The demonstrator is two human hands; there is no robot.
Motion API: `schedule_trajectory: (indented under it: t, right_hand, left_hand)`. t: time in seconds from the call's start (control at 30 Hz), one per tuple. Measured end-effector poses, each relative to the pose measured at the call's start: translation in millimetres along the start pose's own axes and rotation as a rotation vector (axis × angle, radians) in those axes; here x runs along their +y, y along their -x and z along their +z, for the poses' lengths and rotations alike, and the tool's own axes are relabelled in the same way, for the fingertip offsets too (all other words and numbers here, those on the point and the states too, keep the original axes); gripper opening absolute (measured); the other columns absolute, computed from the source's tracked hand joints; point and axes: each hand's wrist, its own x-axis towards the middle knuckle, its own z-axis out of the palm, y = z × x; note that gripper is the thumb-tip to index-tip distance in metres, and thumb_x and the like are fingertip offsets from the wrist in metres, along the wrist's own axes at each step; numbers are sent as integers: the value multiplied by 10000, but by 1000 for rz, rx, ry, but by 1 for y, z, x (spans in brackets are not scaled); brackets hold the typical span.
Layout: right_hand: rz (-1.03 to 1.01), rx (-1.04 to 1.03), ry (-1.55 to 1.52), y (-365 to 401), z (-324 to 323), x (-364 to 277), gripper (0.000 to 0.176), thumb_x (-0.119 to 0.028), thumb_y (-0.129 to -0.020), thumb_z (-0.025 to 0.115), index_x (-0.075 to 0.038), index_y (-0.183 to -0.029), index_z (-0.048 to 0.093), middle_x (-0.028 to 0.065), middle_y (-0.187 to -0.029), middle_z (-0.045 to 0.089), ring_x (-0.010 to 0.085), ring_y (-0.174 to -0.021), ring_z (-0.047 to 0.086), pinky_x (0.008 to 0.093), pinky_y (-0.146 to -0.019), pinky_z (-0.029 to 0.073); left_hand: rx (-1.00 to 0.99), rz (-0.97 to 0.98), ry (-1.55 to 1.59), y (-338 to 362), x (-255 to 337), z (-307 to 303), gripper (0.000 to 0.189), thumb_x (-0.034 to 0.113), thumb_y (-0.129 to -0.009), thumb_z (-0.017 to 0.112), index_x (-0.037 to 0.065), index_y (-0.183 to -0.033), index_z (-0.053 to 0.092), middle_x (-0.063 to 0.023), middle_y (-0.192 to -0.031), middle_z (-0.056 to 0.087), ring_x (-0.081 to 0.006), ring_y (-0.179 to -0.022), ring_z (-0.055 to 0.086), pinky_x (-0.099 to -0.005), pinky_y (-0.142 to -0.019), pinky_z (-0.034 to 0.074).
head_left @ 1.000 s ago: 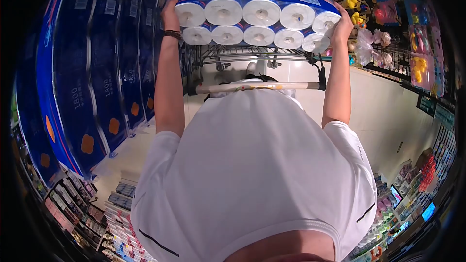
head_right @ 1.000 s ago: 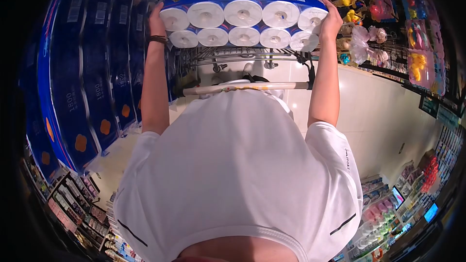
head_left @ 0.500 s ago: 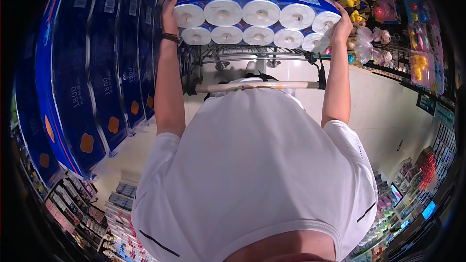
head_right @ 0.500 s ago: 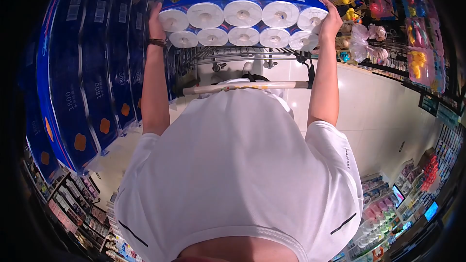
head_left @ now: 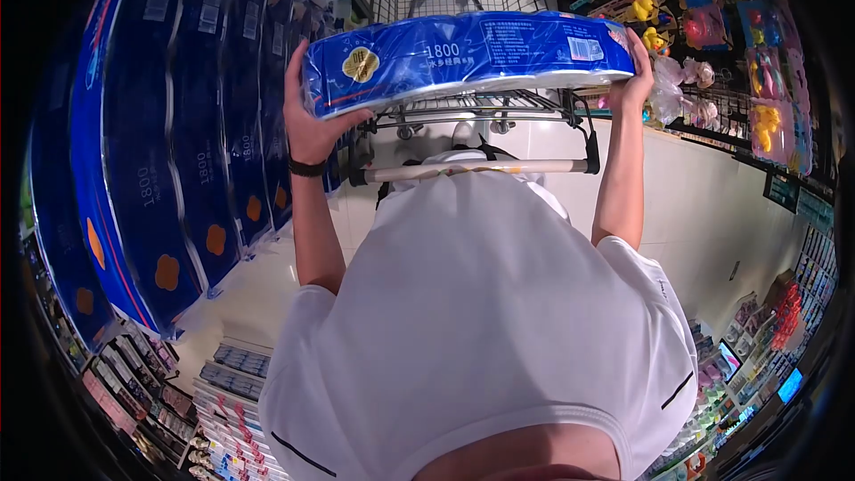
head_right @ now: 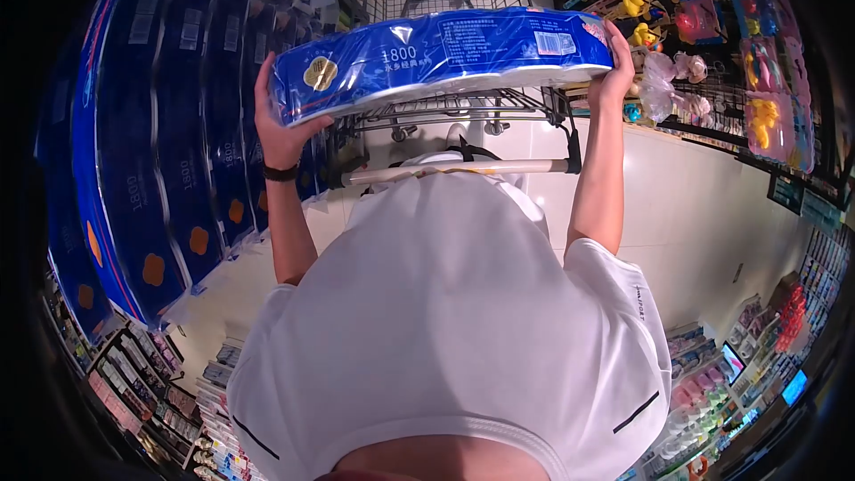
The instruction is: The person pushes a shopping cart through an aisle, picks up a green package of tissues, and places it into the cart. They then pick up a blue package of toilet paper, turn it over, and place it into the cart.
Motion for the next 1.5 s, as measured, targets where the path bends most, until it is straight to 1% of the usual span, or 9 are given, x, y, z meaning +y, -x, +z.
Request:
schedule_trajectory:
  t: [0.13, 0.3, 0.47, 0.77, 1.0, 1.1, 1.13, 1.33, 1.5]
  right_hand:
    - [71, -19, -3, 12, 26, 18, 498, -210, -1011, 518, 41, -1440, 548, 201, -1394, 628, 295, -1294, 604, 426, -1152, 436]
    - [248, -148, 329, -10, 54, 98, 365, -148, -997, 639, -12, -1335, 659, 90, -1212, 725, 158, -1072, 685, 300, -944, 524]
    - [467, -385, 505, 31, 85, 130, 334, -200, -980, 665, -79, -1289, 704, 19, -1017, 733, 98, -867, 663, 301, -801, 547]
    - [287, -505, 647, 78, 56, 163, 362, -221, -964, 665, -8, -1254, 705, 76, -977, 761, 134, -890, 696, 300, -843, 545]
    - [457, -590, 782, 96, 107, 126, 516, -454, -1028, 635, -16, -1294, 568, 121, -1081, 696, 170, -1009, 659, 292, -904, 521]
    - [493, -607, 482, 76, 94, 138, 586, -577, -983, 630, -27, -1174, 561, 137, -1066, 640, 166, -928, 624, 334, -817, 521]
    - [527, -639, 541, 70, 90, 142, 606, -536, -1009, 603, -14, -1311, 547, 158, -1133, 645, 176, -988, 649, 342, -841, 545]
    - [419, -873, 1000, 47, 70, 184, 710, -331, -1003, 575, -68, -1615, 328, 265, -1468, 566, 372, -1295, 611, 418, -1093, 484]
    - [264, -847, 1161, 61, 68, 120, 607, -312, -987, 621, -48, -1512, 469, 249, -1280, 689, 410, -1205, 650, 435, -1062, 491]
  left_hand:
    - [97, 403, -282, -3, 56, -13, 1213, 511, -513, 1022, -16, -1465, 486, -199, -1465, 517, -297, -1284, 593, -400, -1072, 527]
    - [-21, 770, -580, -23, 114, 7, 1061, 437, -527, 1025, 70, -1414, 574, -190, -1433, 542, -336, -1255, 606, -430, -978, 582]
    - [-269, 709, -865, -25, 69, 68, 730, 203, -567, 902, 296, -1260, 694, -150, -1338, 579, -388, -1253, 542, -553, -1076, 393]
    - [-407, 581, -1013, 10, -74, 111, 663, 206, -579, 876, 261, -1225, 737, -123, -1447, 479, -351, -1344, 440, -544, -1097, 369]
    - [-400, 556, -948, 2, -43, 135, 530, 122, -591, 843, 255, -1100, 777, -116, -1422, 512, -363, -1293, 470, -550, -1074, 377]
    - [-379, 565, -968, -6, -27, 159, 516, 135, -582, 850, 219, -1087, 779, -115, -1405, 530, -360, -1287, 478, -544, -1057, 383]
    - [-380, 568, -974, -7, -29, 167, 519, 138, -579, 852, 208, -1088, 779, -115, -1404, 529, -360, -1290, 477, -544, -1054, 384]
    - [-523, 487, -883, -14, -83, 184, 517, 279, -644, 909, 178, -1133, 777, -141, -1497, 475, -357, -1385, 439, -579, -1137, 337]
    - [-665, 391, -897, 8, -100, 161, 759, 340, -763, 870, 212, -1451, 577, -179, -1639, 335, -402, -1538, 274, -630, -1234, 200]
